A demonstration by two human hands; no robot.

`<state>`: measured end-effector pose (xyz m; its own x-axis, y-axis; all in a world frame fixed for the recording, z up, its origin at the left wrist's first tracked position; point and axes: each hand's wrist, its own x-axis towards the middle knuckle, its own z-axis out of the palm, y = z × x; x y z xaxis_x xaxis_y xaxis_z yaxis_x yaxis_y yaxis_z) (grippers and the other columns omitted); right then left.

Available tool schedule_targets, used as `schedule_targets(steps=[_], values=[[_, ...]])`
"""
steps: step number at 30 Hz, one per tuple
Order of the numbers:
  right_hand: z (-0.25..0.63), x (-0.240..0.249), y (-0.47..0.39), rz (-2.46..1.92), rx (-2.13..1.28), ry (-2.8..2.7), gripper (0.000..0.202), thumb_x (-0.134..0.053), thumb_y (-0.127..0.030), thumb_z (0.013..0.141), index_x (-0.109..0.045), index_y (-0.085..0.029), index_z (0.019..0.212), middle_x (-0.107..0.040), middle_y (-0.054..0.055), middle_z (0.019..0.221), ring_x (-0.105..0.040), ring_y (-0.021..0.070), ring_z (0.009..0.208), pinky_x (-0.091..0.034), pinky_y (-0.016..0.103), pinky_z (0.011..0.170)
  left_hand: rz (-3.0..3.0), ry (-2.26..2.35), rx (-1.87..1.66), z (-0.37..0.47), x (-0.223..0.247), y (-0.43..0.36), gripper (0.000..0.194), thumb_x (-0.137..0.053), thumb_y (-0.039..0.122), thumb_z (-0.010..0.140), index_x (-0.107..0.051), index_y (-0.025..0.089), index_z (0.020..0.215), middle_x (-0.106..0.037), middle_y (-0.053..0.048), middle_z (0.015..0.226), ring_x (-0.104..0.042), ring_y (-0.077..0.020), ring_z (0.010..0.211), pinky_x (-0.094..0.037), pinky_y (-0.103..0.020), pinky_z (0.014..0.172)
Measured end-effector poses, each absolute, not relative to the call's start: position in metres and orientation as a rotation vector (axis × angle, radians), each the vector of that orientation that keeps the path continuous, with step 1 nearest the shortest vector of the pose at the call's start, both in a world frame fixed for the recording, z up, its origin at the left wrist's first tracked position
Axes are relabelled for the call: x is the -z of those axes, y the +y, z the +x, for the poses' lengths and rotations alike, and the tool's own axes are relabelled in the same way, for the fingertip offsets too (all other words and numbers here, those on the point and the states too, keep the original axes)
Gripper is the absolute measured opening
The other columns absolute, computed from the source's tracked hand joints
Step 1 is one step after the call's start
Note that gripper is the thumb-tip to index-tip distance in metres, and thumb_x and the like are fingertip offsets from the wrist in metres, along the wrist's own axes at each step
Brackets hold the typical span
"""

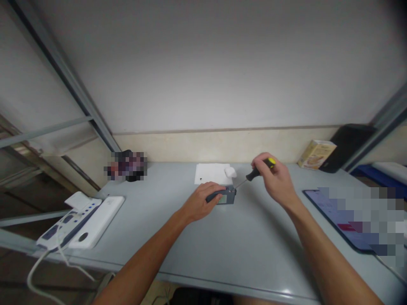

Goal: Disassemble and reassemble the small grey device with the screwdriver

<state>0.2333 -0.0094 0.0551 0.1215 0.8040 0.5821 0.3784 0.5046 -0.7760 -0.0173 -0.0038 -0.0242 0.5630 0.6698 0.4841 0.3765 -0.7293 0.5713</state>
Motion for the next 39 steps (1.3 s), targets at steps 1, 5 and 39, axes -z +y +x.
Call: schedule_targets(steps=[1, 5, 39], values=[[0.230, -0.059, -0.009, -1.029, -0.488, -1.517, 0.028, -0.061, -0.047, 0.092, -0.066, -0.022, 0.083, -0.064, 0.004, 0.082, -0.059, 0.0184, 0.077, -0.049, 0.030, 0.074, 2.384, 0.841, -0.988, -0.017, 0.025, -0.004, 0.027, -0.050, 0.029, 0.104, -0.064, 0.025, 0.127, -0.071, -0.008, 0.120, -0.065, -0.0218, 0.112, -0.049, -0.041, 0.102], [0.209, -0.070, -0.005, -0.803, -0.881, -1.541, 0.031, -0.063, -0.051, 0.092, -0.067, -0.023, 0.105, -0.067, 0.006, 0.098, -0.063, 0.0196, 0.086, -0.051, 0.033, 0.079, 2.429, 0.865, -0.975, -0.016, 0.026, -0.004, 0.030, -0.048, 0.029, 0.105, -0.064, 0.027, 0.131, -0.068, -0.007, 0.122, -0.064, -0.0199, 0.112, -0.050, -0.037, 0.102], [0.193, 0.026, 0.035, -1.315, -0.977, -1.154, 0.060, -0.061, -0.069, 0.082, -0.074, -0.017, 0.109, -0.078, 0.008, 0.085, -0.053, 0.0148, 0.060, -0.039, 0.025, 0.053, 2.435, 1.485, -1.368, -0.059, 0.028, 0.031, 0.027, -0.043, 0.025, 0.104, -0.069, 0.019, 0.101, -0.070, -0.007, 0.099, -0.064, -0.0214, 0.098, -0.049, -0.038, 0.093]])
